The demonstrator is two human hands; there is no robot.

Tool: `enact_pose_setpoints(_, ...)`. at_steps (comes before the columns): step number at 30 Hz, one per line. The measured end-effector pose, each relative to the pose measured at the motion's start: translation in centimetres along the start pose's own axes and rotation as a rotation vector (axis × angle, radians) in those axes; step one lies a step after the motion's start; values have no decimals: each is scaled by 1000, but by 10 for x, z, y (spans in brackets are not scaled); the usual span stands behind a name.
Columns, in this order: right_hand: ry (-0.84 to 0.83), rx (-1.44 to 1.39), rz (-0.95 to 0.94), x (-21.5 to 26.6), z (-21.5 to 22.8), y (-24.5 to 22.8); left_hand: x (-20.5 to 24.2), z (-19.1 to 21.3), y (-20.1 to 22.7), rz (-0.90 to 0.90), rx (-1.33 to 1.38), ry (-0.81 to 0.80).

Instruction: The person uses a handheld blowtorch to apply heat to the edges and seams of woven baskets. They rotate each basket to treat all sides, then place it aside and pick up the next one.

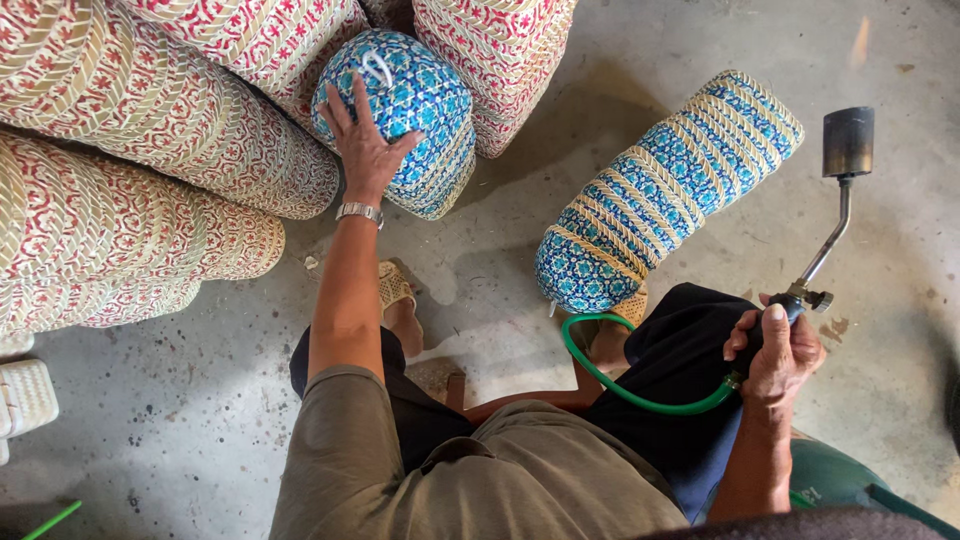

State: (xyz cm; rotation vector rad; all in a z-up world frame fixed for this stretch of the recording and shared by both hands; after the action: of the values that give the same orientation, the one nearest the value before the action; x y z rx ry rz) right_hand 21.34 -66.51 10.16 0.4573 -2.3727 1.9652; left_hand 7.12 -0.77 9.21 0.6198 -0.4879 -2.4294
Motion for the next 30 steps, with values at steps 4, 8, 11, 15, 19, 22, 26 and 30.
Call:
enact_pose_setpoints(4,-19,-16,-20,-1,-2,1,9,12,-6,-64,14,20)
enact_pose_setpoints(8,-4,-19,-36,1,2,8,7,4,-8,73,-78,-84)
enact_pose_setpoints(11,2,-25,-45,2,5,9,26,4,8,64,-209,141)
enact_pose_setpoints(15,4,-103,-63,3,5,8,120,-73,69,-164,32,216)
enact_pose_setpoints(19,-7,-79,-35,7,3,2,221,-208,146,-309,335,-236)
enact_pose_setpoints(22,3,-81,-39,9,3,-1,267,-269,191,-412,430,-518)
enact_pose_setpoints(26,12,-90,-27,14,5,-5,271,-310,216,-311,217,-673)
enact_pose_setpoints(30,24,-60,-31,15,6,-7,267,-317,246,-540,7,-777)
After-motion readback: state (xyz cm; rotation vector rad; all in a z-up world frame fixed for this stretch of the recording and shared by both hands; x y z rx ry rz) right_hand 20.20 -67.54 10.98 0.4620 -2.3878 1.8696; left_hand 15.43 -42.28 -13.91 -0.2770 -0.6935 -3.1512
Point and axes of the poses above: each hand's wrist, its own x-axis away from the middle knuckle, its own z-axis out of the back of the hand, y = z × x, the point moved 8 cm from there along -x, towards the middle knuckle, and after that the axes turned 8 degrees about -z, right-handed, at the moved point
